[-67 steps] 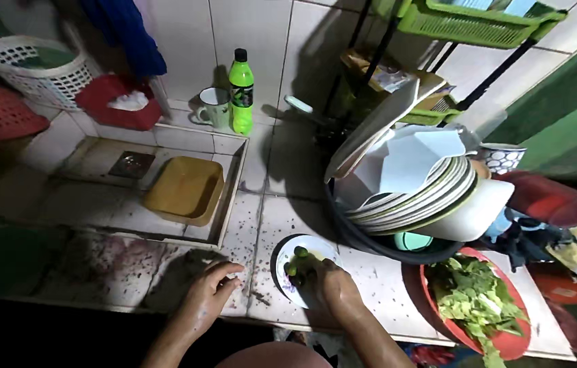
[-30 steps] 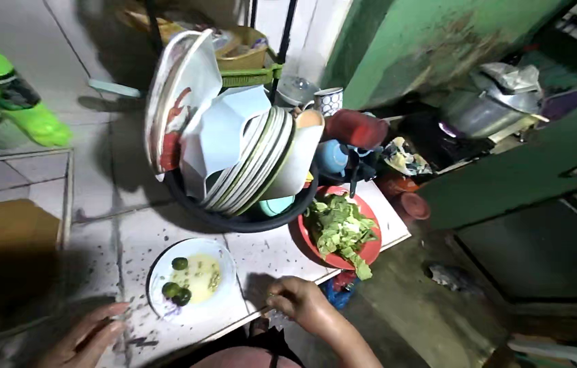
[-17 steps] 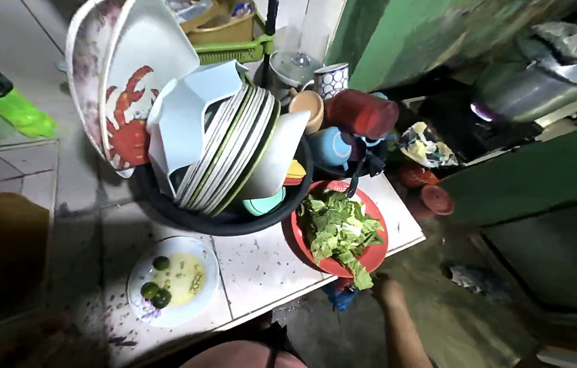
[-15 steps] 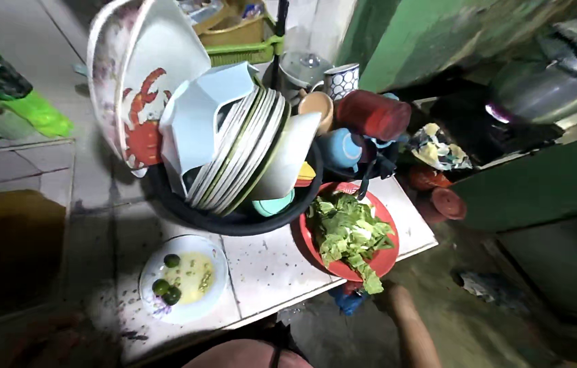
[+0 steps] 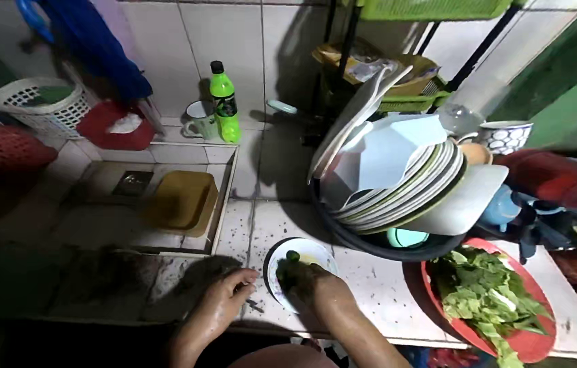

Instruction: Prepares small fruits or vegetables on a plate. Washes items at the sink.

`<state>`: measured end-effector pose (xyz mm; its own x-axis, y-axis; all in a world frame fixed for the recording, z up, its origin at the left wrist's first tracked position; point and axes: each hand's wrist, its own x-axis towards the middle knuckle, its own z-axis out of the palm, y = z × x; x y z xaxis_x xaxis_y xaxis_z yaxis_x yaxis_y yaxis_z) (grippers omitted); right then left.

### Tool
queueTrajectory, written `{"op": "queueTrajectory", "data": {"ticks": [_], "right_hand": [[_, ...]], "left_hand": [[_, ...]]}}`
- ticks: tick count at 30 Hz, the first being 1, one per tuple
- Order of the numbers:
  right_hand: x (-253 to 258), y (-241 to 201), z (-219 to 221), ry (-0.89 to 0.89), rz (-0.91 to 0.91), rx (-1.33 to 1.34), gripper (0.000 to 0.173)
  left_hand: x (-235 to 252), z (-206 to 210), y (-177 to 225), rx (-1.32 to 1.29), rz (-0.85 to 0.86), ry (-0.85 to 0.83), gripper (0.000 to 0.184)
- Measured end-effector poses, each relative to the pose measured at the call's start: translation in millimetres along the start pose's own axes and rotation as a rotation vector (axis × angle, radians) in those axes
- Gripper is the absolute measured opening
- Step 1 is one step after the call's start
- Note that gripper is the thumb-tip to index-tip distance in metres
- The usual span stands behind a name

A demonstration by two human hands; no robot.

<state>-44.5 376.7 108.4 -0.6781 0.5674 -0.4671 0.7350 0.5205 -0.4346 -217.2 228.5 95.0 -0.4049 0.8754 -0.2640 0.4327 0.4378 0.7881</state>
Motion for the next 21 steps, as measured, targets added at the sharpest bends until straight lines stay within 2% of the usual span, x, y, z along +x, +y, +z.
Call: {"op": "queueTrajectory", "data": {"ticks": [3, 6, 9, 11, 15, 18, 21], "right_hand": [[10.9, -16.8, 11.0, -0.045, 0.087, -0.081, 0.044], [11.9, -16.0, 16.6, -0.010, 0.115, -0.040, 0.043], [11.3, -3.0, 14.1, 0.018, 0.146, 0.160, 0.040], [8.2, 11.7, 17.8, 0.099, 0.103, 0.380, 0.036], [-3.7, 21.0, 18.0, 0.128, 0.109, 0.748, 0.027], [-15.5, 23.7, 14.5, 0.171, 0.128, 0.878, 0.024], [-25.0, 32.6, 24.1, 0.292, -0.029, 0.961, 0.026]], "left_hand": [[3.6, 0.3, -3.5, -0.019, -0.011, -0.064, 0.025], [5.4, 2.1, -5.7, -0.004, 0.016, -0.147, 0.027], [11.0, 11.2, 3.3, -0.007, 0.115, -0.247, 0.031], [18.7, 19.9, 10.3, 0.010, 0.196, -0.303, 0.035], [36.0, 37.1, 21.8, 0.015, 0.271, -0.309, 0.033], [42.4, 45.9, 28.6, -0.189, 0.168, -0.295, 0.032], [43.6, 49.9, 35.8, -0.474, 0.005, -0.280, 0.027]]}}
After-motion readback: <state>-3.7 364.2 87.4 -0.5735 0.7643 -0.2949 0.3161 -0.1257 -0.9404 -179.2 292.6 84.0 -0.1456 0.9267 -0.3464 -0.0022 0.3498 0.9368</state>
